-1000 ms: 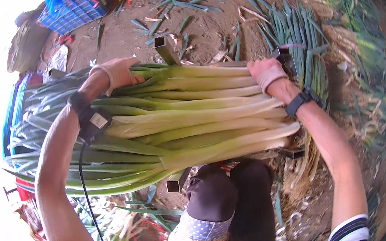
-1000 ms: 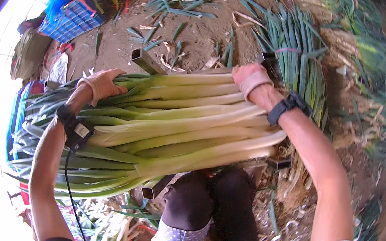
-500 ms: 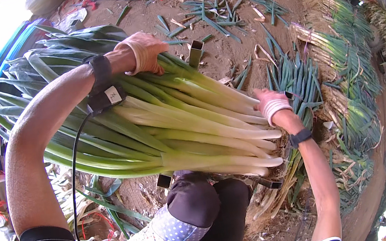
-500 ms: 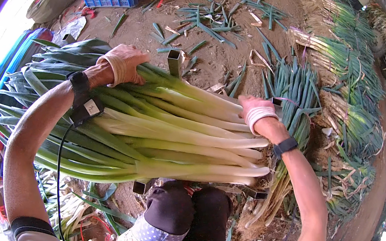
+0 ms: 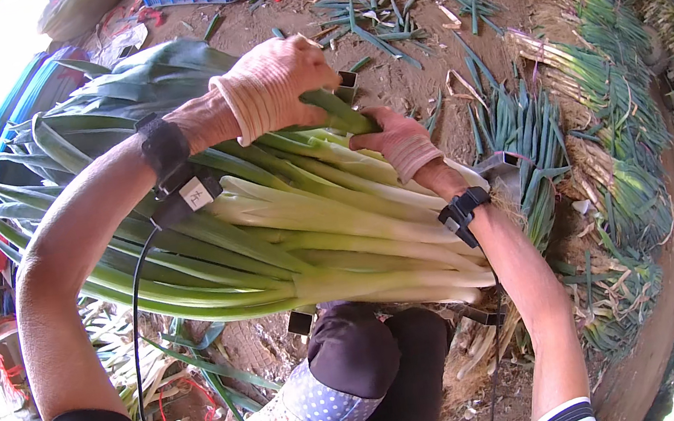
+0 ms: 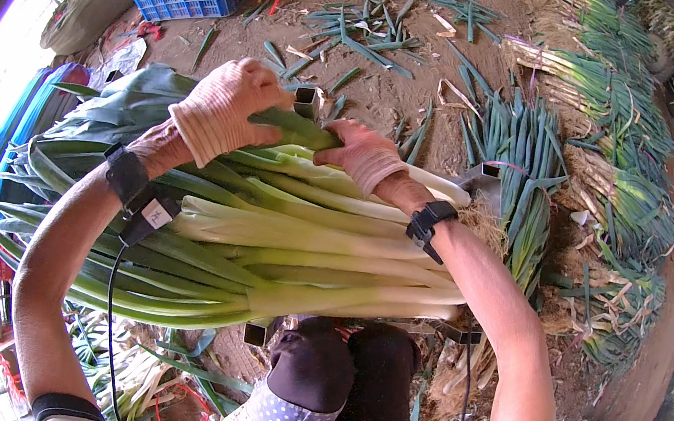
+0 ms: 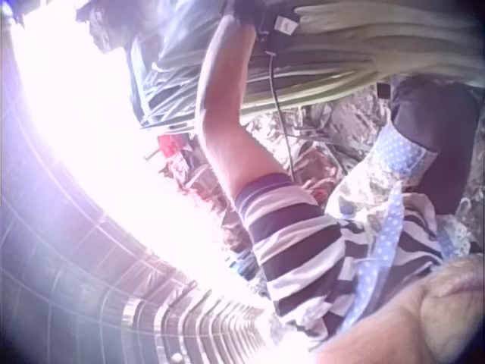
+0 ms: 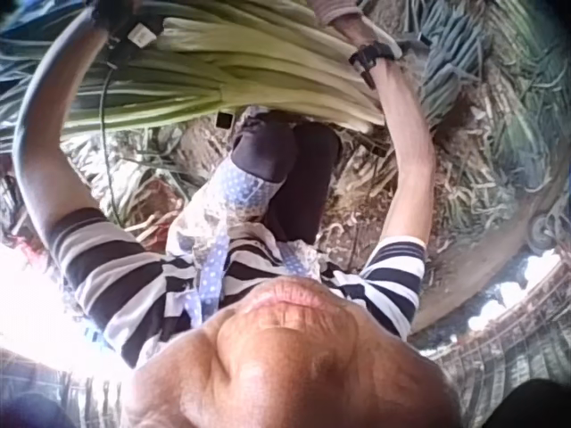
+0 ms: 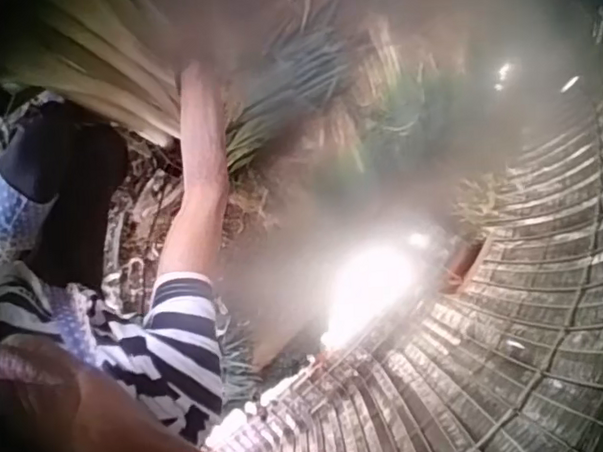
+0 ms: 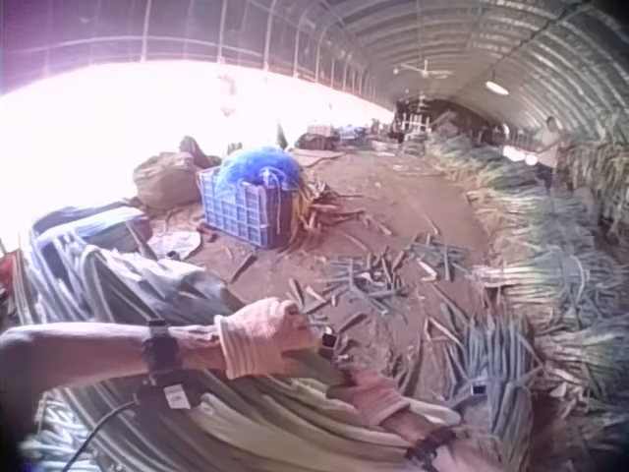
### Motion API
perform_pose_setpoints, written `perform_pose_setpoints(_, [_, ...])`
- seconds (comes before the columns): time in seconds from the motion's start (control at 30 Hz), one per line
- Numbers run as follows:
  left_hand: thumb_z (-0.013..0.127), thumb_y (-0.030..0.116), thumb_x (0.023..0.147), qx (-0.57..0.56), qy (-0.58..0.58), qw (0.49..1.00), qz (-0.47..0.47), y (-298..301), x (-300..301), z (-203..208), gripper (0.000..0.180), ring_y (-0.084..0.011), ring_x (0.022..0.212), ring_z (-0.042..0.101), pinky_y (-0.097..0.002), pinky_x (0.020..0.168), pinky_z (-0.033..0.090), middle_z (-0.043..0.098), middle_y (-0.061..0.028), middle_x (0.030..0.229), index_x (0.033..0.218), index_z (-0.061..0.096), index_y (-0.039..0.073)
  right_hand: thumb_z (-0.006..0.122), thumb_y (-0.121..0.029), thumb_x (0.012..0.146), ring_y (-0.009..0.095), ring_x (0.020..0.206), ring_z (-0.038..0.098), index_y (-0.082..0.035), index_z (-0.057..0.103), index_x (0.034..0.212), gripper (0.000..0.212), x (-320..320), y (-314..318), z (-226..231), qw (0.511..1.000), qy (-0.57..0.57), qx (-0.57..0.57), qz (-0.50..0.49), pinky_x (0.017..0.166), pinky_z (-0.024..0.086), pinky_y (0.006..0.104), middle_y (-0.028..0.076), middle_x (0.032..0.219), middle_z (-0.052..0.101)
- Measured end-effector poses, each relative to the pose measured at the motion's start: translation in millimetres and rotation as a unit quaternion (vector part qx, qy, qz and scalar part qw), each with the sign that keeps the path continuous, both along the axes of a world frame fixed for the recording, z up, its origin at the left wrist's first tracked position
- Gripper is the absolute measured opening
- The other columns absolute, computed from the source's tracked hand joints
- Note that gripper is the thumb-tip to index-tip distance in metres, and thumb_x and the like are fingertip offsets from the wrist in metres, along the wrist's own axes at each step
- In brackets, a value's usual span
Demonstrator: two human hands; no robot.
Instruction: Trimming, cleaning, and bundling leeks on the ground in an agricultural setting.
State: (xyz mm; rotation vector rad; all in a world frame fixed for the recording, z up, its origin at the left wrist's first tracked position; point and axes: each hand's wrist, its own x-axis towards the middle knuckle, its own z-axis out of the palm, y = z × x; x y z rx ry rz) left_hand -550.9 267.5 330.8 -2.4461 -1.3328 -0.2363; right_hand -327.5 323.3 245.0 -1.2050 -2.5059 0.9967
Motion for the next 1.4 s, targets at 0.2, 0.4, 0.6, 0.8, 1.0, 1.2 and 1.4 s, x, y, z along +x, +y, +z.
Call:
perform_pose_setpoints(0.2, [0.062, 0.024, 0.078, -0.323, 0.022, 0.936, -0.135, -40, 39, 26, 0.019, -0.0240, 0.079, 0.063, -0.0329, 0.065, 0.052, 0.064, -0.0059, 0.094, 0.092, 0.064, 0.012, 0.070, -0.043, 0.069, 0.029, 0.102, 0.059, -0.011, 0.060, 0.115, 0.057, 12, 1, 1, 0.998, 0.052, -0.015, -0.035, 0.086, 0.046, 0.0376, 0.013, 0.108, 0.063])
perform_pose_setpoints(0.4, [0.057, 0.033, 0.085, -0.442, -0.008, 0.885, 0.147, -37, 31, -10, 0.038, -0.0368, 0.094, 0.060, -0.0438, 0.082, 0.047, 0.063, -0.0179, 0.095, 0.113, 0.055, 0.007, 0.070, -0.044, 0.069, 0.029, 0.102, 0.059, -0.011, 0.060, 0.114, 0.056, 8, -2, 2, 0.998, 0.047, 0.020, -0.039, 0.087, 0.046, 0.0373, 0.012, 0.108, 0.063])
perform_pose_setpoints(0.6, [0.043, 0.054, 0.089, -0.529, 0.087, 0.791, 0.294, -15, 15, -8, 0.061, -0.0358, 0.097, 0.060, -0.0429, 0.083, 0.047, 0.062, -0.0213, 0.106, 0.130, 0.045, 0.009, 0.071, -0.037, 0.071, 0.026, 0.101, 0.061, -0.011, 0.058, 0.119, 0.057, 1, -5, 9, 0.999, 0.037, 0.010, -0.027, 0.087, 0.045, 0.0332, 0.014, 0.110, 0.063])
perform_pose_setpoints(0.8, [0.045, 0.050, 0.088, -0.495, 0.098, 0.827, 0.248, -20, 21, -14, 0.060, -0.0369, 0.095, 0.060, -0.0445, 0.084, 0.046, 0.062, -0.0226, 0.104, 0.132, 0.044, 0.009, 0.067, -0.043, 0.072, 0.029, 0.103, 0.058, -0.013, 0.059, 0.116, 0.055, 11, -2, -1, 0.999, 0.027, 0.025, -0.018, 0.087, 0.045, 0.0380, 0.013, 0.112, 0.060])
perform_pose_setpoints(1.0, [0.061, 0.014, 0.067, -0.325, 0.156, 0.932, -0.042, -52, -1, -22, 0.033, -0.0323, 0.091, 0.057, -0.0379, 0.075, 0.050, 0.052, -0.0133, 0.101, 0.098, 0.054, 0.004, 0.068, -0.039, 0.072, 0.030, 0.105, 0.058, -0.010, 0.056, 0.121, 0.058, 1, 6, -12, 1.000, -0.007, -0.002, 0.011, 0.089, 0.044, 0.0364, 0.016, 0.112, 0.061])
perform_pose_setpoints(1.2, [0.063, 0.015, 0.067, -0.329, 0.185, 0.926, 0.028, -58, 17, -2, 0.033, -0.0302, 0.089, 0.058, -0.0369, 0.075, 0.049, 0.055, -0.0112, 0.095, 0.097, 0.055, 0.003, 0.059, -0.041, 0.080, 0.034, 0.103, 0.057, -0.012, 0.059, 0.113, 0.045, -10, 11, -31, 0.993, -0.089, 0.038, 0.062, 0.086, 0.045, 0.0432, 0.017, 0.110, 0.061])
perform_pose_setpoints(1.4, [0.059, 0.026, 0.077, -0.274, 0.071, 0.959, 0.023, -53, 37, 12, 0.024, -0.0286, 0.096, 0.056, -0.0377, 0.078, 0.049, 0.056, -0.0089, 0.102, 0.098, 0.062, 0.015, 0.054, -0.036, 0.086, 0.037, 0.099, 0.059, -0.012, 0.056, 0.116, 0.038, -5, 11, -33, 0.984, -0.164, 0.038, 0.061, 0.083, 0.046, 0.0473, 0.020, 0.106, 0.062])
